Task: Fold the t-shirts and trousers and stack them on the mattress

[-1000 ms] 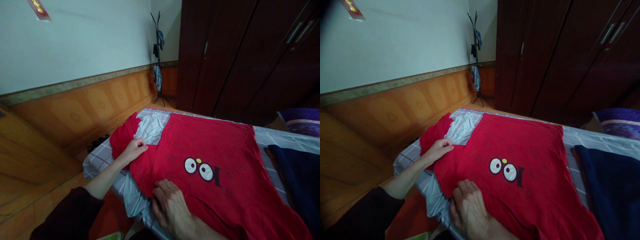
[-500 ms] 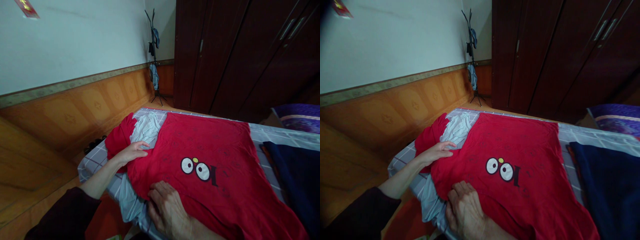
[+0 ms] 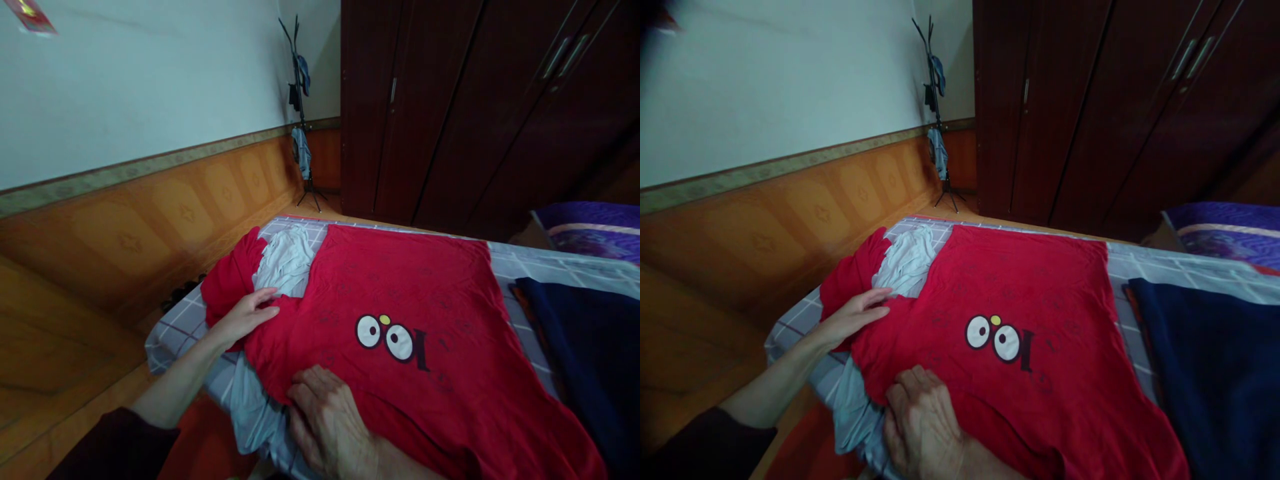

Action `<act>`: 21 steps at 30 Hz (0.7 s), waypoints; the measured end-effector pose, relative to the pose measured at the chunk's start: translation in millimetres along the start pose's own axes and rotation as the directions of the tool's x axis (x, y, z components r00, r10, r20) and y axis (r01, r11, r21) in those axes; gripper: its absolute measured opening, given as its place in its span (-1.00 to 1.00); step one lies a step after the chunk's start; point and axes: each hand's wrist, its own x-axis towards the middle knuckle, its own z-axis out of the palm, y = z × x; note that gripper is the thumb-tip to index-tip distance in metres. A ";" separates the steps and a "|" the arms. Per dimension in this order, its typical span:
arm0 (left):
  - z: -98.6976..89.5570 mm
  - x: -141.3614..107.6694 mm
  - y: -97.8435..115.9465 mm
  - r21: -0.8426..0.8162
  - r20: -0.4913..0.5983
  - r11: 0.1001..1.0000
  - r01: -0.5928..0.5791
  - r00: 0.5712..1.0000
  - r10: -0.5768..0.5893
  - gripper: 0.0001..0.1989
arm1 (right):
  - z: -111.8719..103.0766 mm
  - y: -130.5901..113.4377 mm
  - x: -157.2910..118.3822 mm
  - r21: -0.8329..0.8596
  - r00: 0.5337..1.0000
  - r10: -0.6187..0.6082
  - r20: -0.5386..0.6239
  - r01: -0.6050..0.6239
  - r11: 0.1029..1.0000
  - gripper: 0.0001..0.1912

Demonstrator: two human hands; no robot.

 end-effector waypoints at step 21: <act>3.0 -15.6 7.8 0.033 -0.056 0.995 -0.097 0.994 0.098 -0.72 | -2.0 0.2 -1.8 -0.072 0.999 -0.033 0.007 0.034 0.997 -0.87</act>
